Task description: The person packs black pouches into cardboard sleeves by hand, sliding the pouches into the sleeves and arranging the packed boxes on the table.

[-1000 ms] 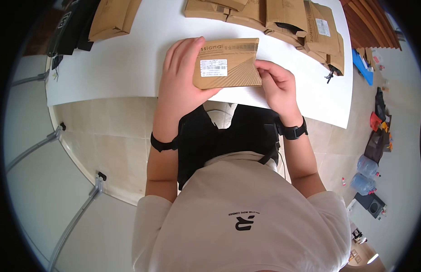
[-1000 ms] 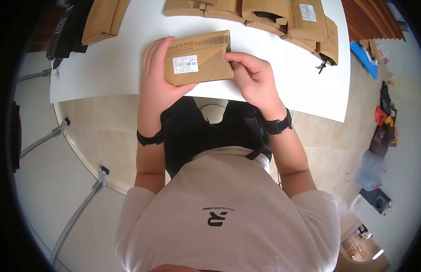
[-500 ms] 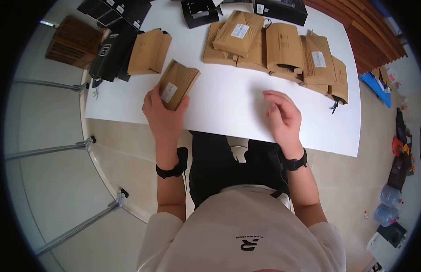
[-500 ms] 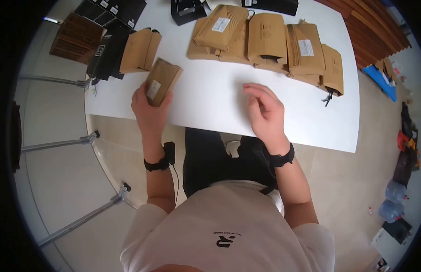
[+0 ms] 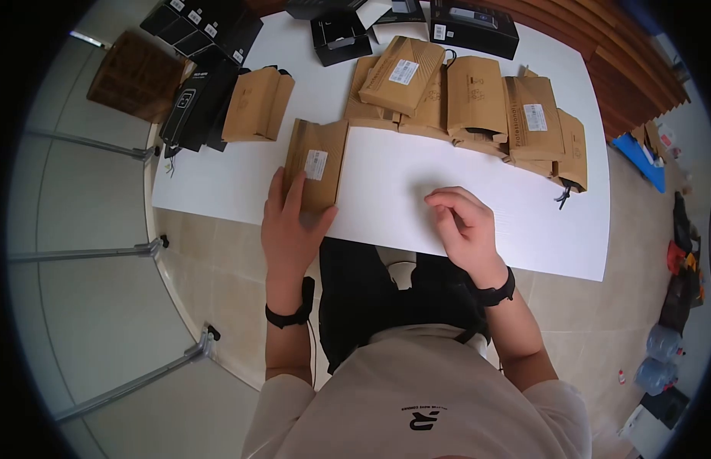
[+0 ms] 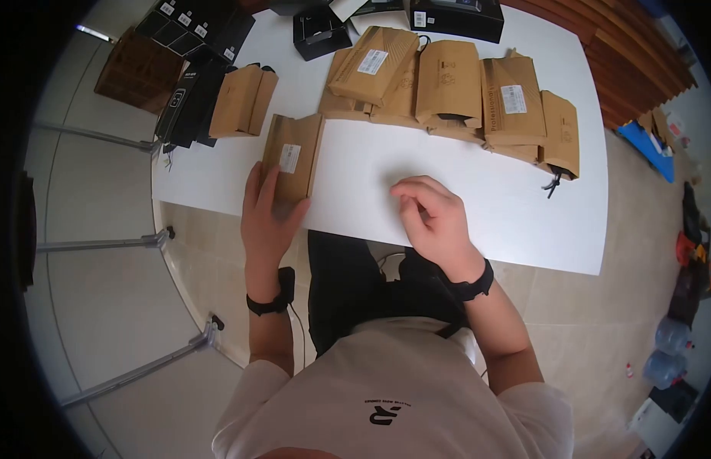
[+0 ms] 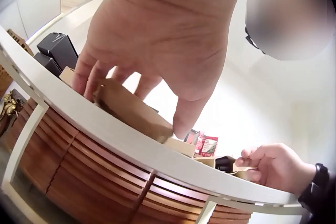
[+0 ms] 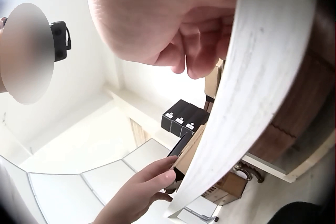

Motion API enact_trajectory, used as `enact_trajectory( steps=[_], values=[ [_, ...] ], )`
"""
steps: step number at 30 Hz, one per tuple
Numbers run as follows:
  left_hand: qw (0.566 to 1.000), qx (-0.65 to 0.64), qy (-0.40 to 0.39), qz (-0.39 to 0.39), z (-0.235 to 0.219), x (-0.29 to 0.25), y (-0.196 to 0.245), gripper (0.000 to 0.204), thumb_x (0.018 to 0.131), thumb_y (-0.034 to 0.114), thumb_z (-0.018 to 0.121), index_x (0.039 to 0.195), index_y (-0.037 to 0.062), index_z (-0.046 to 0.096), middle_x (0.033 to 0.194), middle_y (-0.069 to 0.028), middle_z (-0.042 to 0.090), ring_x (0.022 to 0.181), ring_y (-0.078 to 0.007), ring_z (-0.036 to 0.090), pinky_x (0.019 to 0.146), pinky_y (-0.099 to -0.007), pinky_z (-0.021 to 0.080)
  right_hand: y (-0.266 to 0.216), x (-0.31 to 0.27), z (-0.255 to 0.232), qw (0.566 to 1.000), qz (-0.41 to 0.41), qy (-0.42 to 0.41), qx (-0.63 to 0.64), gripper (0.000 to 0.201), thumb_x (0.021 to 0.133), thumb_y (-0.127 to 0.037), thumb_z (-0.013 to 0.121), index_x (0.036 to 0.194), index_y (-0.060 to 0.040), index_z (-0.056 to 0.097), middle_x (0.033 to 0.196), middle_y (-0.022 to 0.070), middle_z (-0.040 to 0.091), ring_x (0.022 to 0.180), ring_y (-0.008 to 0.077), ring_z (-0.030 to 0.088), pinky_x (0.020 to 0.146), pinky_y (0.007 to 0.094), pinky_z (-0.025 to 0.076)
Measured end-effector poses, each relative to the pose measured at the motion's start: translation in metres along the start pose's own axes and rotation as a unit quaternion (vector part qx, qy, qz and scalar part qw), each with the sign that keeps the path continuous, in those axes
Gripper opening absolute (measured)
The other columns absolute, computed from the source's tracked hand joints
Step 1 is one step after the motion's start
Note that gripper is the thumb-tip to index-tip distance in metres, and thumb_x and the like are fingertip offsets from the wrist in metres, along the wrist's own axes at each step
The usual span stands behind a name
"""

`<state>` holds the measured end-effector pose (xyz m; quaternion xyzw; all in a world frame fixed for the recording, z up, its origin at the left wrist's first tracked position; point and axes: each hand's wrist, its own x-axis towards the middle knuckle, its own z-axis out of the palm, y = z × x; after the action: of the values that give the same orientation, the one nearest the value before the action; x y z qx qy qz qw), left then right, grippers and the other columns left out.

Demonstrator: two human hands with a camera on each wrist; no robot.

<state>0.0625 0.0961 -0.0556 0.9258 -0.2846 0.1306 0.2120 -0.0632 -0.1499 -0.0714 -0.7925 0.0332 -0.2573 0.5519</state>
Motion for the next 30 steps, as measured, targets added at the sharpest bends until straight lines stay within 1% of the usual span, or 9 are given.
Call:
enact_trajectory(
  steps=[2, 9, 13, 15, 18, 22, 24, 28, 30],
  values=[
    [0.999, 0.033, -0.007, -0.027, 0.003, 0.01, 0.001, 0.069, 0.081, 0.041, 0.074, 0.136, 0.0055, 0.051, 0.143, -0.0233, 0.044, 0.124, -0.0404, 0.051, 0.096, -0.0435, 0.049, 0.001, 0.0, 0.0, 1.0, -0.005, 0.0, -0.013, 0.015, 0.087, 0.004, 0.054, 0.094, 0.0005, 0.066, 0.091, 0.0105, 0.067, 0.067, 0.0151, 0.061, 0.058, 0.0242, 0.048],
    [0.982, 0.133, -0.09, -0.103, -0.004, 0.048, 0.005, 0.073, 0.083, 0.048, 0.068, 0.139, 0.0055, 0.048, 0.145, -0.0208, 0.044, 0.123, -0.0373, 0.053, 0.096, -0.0427, 0.049, 0.002, -0.002, -0.002, 1.0, 0.016, -0.015, 0.004, 0.014, 0.086, 0.003, 0.055, 0.093, 0.0008, 0.066, 0.085, 0.0099, 0.065, 0.063, 0.0165, 0.06, 0.058, 0.0249, 0.049],
    [0.98, 0.148, -0.099, -0.09, -0.001, 0.06, 0.004, 0.071, 0.082, 0.047, 0.068, 0.137, 0.0045, 0.051, 0.141, -0.0206, 0.048, 0.121, -0.0376, 0.052, 0.096, -0.0436, 0.049, 0.001, -0.001, -0.004, 0.999, 0.029, -0.016, 0.005, 0.013, 0.085, 0.003, 0.055, 0.092, -0.0001, 0.066, 0.082, 0.0091, 0.065, 0.062, 0.0167, 0.06, 0.057, 0.0253, 0.048],
    [0.976, 0.202, -0.075, 0.001, 0.004, 0.068, -0.003, 0.066, 0.082, 0.042, 0.068, 0.134, 0.0033, 0.054, 0.136, -0.019, 0.053, 0.12, -0.0379, 0.05, 0.095, -0.0447, 0.049, 0.001, -0.001, -0.004, 0.999, 0.033, -0.014, 0.004, 0.013, 0.085, 0.002, 0.056, 0.091, -0.0005, 0.066, 0.081, 0.0091, 0.065, 0.062, 0.0173, 0.06, 0.057, 0.0256, 0.048],
    [0.978, 0.187, -0.073, 0.062, 0.013, 0.086, -0.005, 0.06, 0.082, 0.035, 0.068, 0.131, 0.0025, 0.055, 0.131, -0.0174, 0.057, 0.119, -0.0385, 0.05, 0.094, -0.0457, 0.048, 0.002, -0.003, -0.002, 0.999, 0.036, -0.015, 0.007, 0.012, 0.085, 0.001, 0.056, 0.091, -0.001, 0.067, 0.079, 0.0094, 0.065, 0.062, 0.0186, 0.06, 0.057, 0.0264, 0.048],
    [0.968, 0.219, -0.092, 0.08, 0.01, 0.11, -0.007, 0.056, 0.083, 0.03, 0.068, 0.13, 0.0024, 0.056, 0.13, -0.0171, 0.057, 0.119, -0.0385, 0.05, 0.096, -0.0451, 0.047, 0.003, -0.002, -0.002, 0.999, 0.027, -0.021, -0.003, 0.012, 0.086, 0.0, 0.057, 0.091, -0.0011, 0.067, 0.077, 0.0098, 0.065, 0.062, 0.0202, 0.062, 0.057, 0.0279, 0.049],
    [0.968, 0.184, -0.165, 0.045, 0.004, 0.121, -0.006, 0.055, 0.084, 0.03, 0.068, 0.129, 0.0024, 0.056, 0.131, -0.0175, 0.057, 0.119, -0.0395, 0.05, 0.098, -0.0452, 0.045, 0.003, -0.002, -0.002, 1.0, 0.021, -0.021, -0.003, 0.012, 0.086, 0.0, 0.057, 0.091, -0.0011, 0.067, 0.077, 0.0099, 0.065, 0.062, 0.0204, 0.062, 0.057, 0.0282, 0.049],
    [0.974, 0.134, -0.138, 0.119, -0.006, 0.14, -0.027, 0.055, 0.085, 0.033, 0.068, 0.13, 0.0029, 0.057, 0.132, -0.0182, 0.055, 0.119, -0.0402, 0.05, 0.099, -0.0461, 0.045, 0.003, -0.003, -0.001, 1.0, 0.024, -0.018, 0.0, 0.012, 0.085, 0.0, 0.057, 0.09, -0.0012, 0.067, 0.077, 0.0101, 0.065, 0.061, 0.0211, 0.061, 0.057, 0.029, 0.049],
    [0.968, 0.237, 0.014, 0.076, -0.018, 0.154, -0.032, 0.067, 0.084, 0.041, 0.068, 0.136, 0.0031, 0.051, 0.13, -0.0204, 0.056, 0.122, -0.0383, 0.05, 0.1, -0.045, 0.045, 0.003, -0.002, -0.003, 1.0, 0.022, -0.021, 0.0, 0.011, 0.085, 0.0, 0.058, 0.09, -0.0014, 0.068, 0.077, 0.0104, 0.066, 0.061, 0.0215, 0.061, 0.057, 0.0292, 0.049]
  ],
)
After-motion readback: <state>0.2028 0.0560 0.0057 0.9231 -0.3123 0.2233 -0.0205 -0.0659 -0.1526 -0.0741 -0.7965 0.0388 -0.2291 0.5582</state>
